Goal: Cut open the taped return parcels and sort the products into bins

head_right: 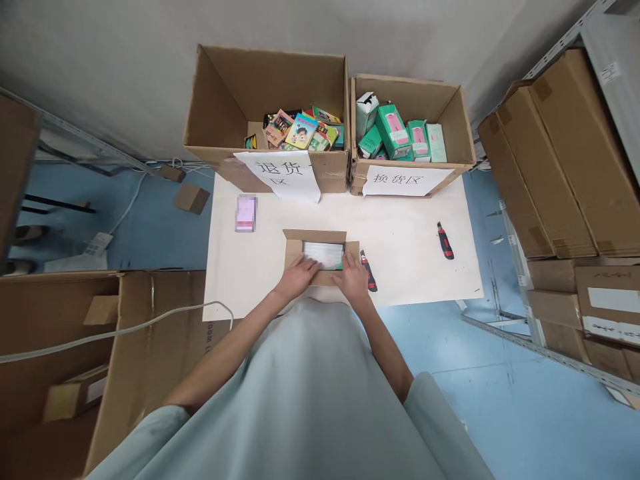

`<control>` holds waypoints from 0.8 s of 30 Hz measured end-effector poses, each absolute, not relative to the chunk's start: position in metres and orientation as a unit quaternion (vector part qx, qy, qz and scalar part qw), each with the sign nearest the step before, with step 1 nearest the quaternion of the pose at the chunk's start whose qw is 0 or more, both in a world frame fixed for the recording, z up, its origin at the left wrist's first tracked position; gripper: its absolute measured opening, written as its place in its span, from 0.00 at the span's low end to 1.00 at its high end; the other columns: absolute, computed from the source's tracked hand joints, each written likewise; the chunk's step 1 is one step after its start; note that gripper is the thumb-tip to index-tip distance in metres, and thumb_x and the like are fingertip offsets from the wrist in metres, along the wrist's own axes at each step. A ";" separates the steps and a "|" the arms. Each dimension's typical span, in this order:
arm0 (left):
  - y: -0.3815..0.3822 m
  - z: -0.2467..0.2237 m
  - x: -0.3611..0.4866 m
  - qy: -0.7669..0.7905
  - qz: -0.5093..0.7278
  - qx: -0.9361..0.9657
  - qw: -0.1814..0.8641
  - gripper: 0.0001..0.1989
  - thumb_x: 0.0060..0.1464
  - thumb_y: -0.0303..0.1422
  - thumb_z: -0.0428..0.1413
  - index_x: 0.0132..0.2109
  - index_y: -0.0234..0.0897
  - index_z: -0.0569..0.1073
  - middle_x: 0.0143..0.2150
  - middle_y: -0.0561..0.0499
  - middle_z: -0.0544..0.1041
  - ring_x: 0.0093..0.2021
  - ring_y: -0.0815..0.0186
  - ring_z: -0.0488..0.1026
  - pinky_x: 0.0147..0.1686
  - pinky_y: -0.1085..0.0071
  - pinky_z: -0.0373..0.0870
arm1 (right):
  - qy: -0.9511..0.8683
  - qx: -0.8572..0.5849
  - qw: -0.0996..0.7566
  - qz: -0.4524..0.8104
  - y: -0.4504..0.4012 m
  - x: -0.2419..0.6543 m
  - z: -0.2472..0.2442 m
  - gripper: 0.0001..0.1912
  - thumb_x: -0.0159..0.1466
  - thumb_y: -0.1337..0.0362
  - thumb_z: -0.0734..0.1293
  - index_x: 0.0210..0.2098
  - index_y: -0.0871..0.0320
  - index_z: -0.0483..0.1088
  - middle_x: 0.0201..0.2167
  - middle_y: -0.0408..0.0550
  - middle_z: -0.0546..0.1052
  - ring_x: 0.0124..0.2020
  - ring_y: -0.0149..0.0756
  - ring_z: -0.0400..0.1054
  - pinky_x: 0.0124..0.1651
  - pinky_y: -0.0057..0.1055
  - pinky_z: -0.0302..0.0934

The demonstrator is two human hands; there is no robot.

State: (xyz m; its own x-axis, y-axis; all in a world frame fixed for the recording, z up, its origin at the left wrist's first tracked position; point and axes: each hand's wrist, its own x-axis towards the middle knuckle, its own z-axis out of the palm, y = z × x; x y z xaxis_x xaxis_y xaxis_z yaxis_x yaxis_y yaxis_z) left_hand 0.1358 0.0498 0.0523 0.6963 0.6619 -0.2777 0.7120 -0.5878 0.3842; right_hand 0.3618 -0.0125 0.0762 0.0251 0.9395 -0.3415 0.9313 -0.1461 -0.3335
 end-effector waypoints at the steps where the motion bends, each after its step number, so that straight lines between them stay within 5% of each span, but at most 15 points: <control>1: 0.053 0.051 0.142 0.384 -0.065 0.888 0.244 0.27 0.68 0.20 0.46 0.68 0.31 0.78 0.61 0.33 0.82 0.66 0.50 0.78 0.83 0.47 0.49 | -0.655 -0.713 0.005 0.248 -0.013 0.360 0.074 0.39 0.73 0.55 0.72 0.79 0.62 0.62 0.83 0.62 0.59 0.74 0.61 0.66 0.73 0.54 0.65; 4: 0.064 0.052 0.142 0.384 -0.070 0.886 0.251 0.23 0.66 0.23 0.51 0.63 0.33 0.81 0.51 0.35 0.83 0.58 0.47 0.81 0.83 0.42 0.45 | -0.648 -0.718 -0.001 0.255 -0.017 0.356 0.070 0.42 0.73 0.56 0.73 0.80 0.61 0.60 0.83 0.62 0.57 0.73 0.64 0.65 0.70 0.58 0.66; 9: 0.082 0.067 0.098 0.404 -0.021 0.889 0.217 0.22 0.67 0.33 0.57 0.64 0.34 0.81 0.51 0.35 0.79 0.64 0.41 0.73 0.82 0.40 0.49 | -0.635 -0.726 0.017 0.264 -0.016 0.358 0.067 0.43 0.71 0.57 0.75 0.80 0.58 0.60 0.84 0.58 0.57 0.73 0.62 0.65 0.73 0.56 0.62; 15: 0.078 0.060 0.068 0.482 0.035 0.835 0.264 0.25 0.68 0.44 0.60 0.65 0.37 0.78 0.57 0.37 0.78 0.65 0.41 0.69 0.71 0.44 0.70 | -0.641 -0.700 0.063 0.308 -0.015 0.376 0.057 0.47 0.70 0.56 0.75 0.83 0.56 0.56 0.84 0.56 0.56 0.80 0.58 0.58 0.78 0.55 0.57; 20: 0.071 0.048 0.093 0.579 0.061 0.776 0.242 0.29 0.67 0.43 0.63 0.68 0.34 0.74 0.61 0.35 0.77 0.67 0.40 0.68 0.72 0.45 0.69 | -0.640 -0.690 0.101 0.322 -0.019 0.385 0.044 0.51 0.70 0.55 0.75 0.84 0.54 0.51 0.84 0.55 0.56 0.82 0.55 0.55 0.79 0.54 0.56; 24: 0.078 0.046 0.129 0.519 0.011 0.823 0.231 0.27 0.69 0.32 0.59 0.71 0.33 0.71 0.71 0.33 0.72 0.71 0.43 0.70 0.73 0.49 0.68 | -0.640 -0.693 0.098 0.317 -0.020 0.384 0.039 0.51 0.70 0.55 0.75 0.85 0.55 0.50 0.84 0.56 0.56 0.82 0.54 0.54 0.80 0.53 0.56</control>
